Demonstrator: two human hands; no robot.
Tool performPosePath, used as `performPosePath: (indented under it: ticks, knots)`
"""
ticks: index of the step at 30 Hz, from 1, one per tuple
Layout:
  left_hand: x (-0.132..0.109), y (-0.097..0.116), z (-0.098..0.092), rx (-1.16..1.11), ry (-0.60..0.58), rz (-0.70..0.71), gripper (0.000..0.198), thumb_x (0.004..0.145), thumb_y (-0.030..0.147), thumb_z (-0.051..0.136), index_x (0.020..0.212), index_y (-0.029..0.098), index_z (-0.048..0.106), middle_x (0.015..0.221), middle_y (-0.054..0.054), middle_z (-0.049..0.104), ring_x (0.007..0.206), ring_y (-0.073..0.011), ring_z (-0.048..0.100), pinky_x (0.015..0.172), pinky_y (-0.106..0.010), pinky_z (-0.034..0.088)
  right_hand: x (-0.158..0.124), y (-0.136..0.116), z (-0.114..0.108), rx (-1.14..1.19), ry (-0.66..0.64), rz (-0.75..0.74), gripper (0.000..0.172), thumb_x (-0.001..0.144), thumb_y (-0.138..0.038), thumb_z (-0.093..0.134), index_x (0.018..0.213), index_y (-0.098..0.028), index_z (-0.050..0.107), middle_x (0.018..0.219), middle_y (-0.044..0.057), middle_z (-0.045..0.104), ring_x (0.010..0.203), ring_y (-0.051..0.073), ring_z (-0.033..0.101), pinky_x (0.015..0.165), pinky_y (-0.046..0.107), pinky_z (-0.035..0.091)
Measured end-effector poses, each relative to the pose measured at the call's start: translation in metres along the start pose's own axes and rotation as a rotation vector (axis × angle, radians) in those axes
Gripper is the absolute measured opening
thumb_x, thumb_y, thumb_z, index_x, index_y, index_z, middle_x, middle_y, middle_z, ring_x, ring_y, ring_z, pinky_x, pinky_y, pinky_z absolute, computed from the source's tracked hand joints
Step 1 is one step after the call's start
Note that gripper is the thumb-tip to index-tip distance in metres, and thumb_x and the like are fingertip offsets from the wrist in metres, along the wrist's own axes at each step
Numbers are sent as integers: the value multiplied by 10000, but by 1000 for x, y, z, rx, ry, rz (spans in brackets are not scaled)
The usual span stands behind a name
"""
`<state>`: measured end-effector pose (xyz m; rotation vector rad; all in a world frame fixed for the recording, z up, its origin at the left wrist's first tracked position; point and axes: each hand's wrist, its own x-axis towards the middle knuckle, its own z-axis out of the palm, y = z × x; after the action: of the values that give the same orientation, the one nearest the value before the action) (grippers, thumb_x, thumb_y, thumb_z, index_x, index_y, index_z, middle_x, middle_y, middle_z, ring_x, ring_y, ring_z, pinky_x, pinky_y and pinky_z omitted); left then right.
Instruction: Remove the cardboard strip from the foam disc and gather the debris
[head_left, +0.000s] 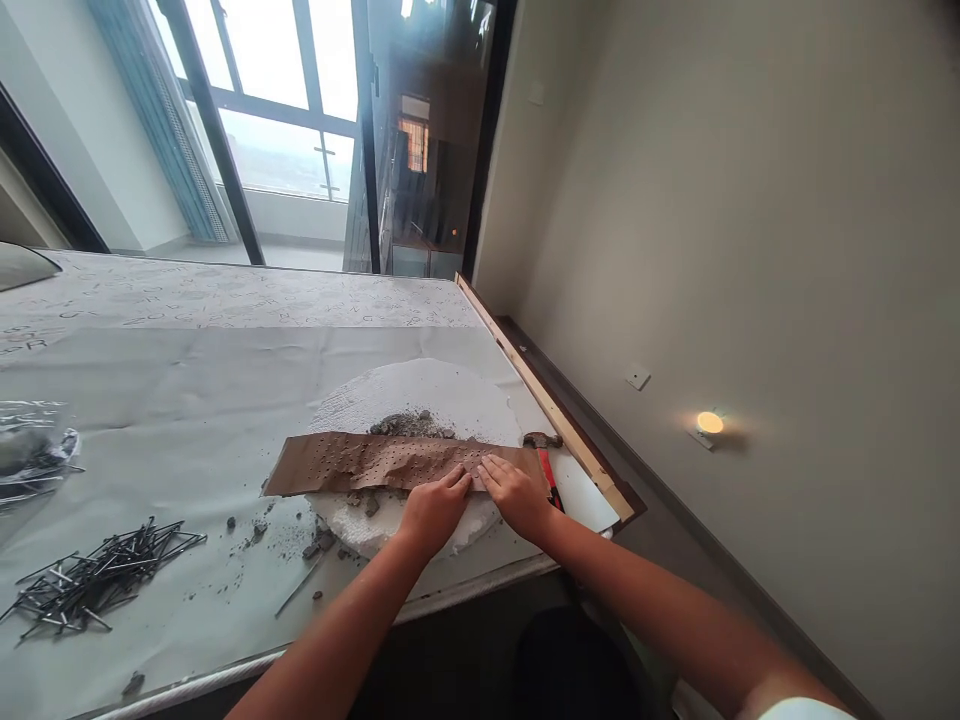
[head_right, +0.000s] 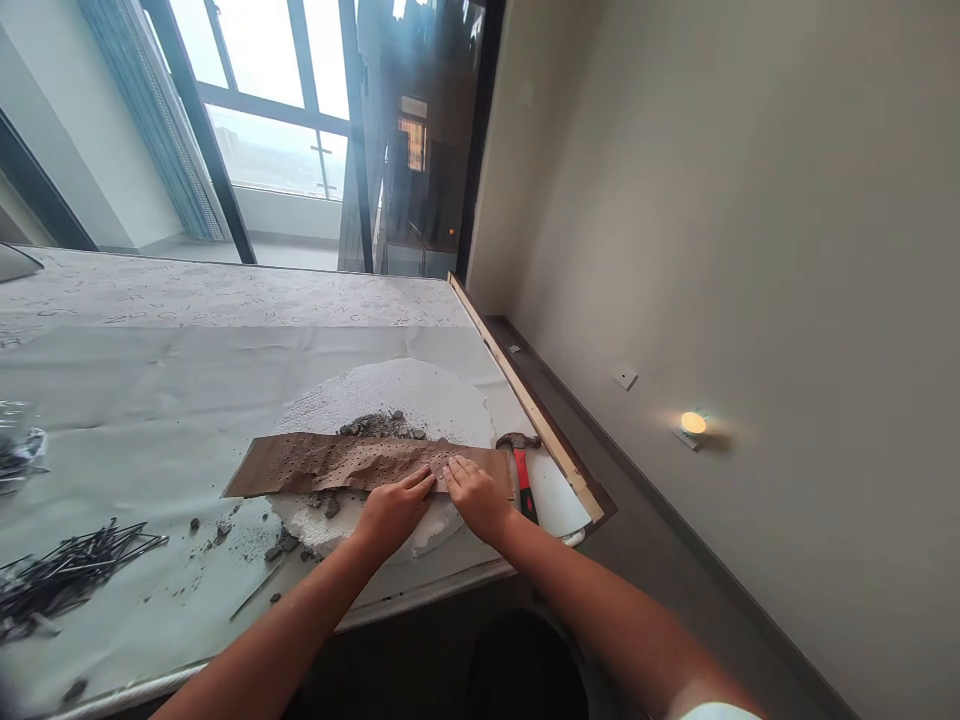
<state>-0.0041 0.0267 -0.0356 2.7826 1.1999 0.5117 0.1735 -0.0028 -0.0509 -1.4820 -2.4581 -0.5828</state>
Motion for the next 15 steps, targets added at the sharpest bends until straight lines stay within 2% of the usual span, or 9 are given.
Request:
performPosePath:
  ticks: [7, 12, 15]
  knots:
    - [4, 0, -9, 51, 71, -16, 378, 827, 136, 413, 1141, 247, 591, 1232, -54, 570, 856, -197, 652, 655, -290, 522, 9, 3, -24, 86, 4, 70, 383, 789, -25, 423, 1141, -11, 575, 1183, 205, 584, 1130, 268, 506, 953, 387, 424]
    - [7, 6, -17, 69, 9, -47, 356, 851, 180, 398, 1145, 271, 576, 1184, -34, 602, 882, -197, 637, 663, -283, 495, 13, 9, -36, 187, -117, 136, 367, 778, -41, 417, 1092, -75, 604, 1108, 158, 629, 1050, 232, 541, 939, 374, 407]
    - [11, 12, -21, 80, -54, -57, 347, 853, 192, 399, 1150, 265, 562, 1070, -60, 644, 820, -199, 640, 646, -283, 473, 14, 10, -44, 198, -139, 149, 356, 781, -41, 408, 1066, -96, 613, 1081, 138, 634, 1051, 233, 520, 931, 371, 397]
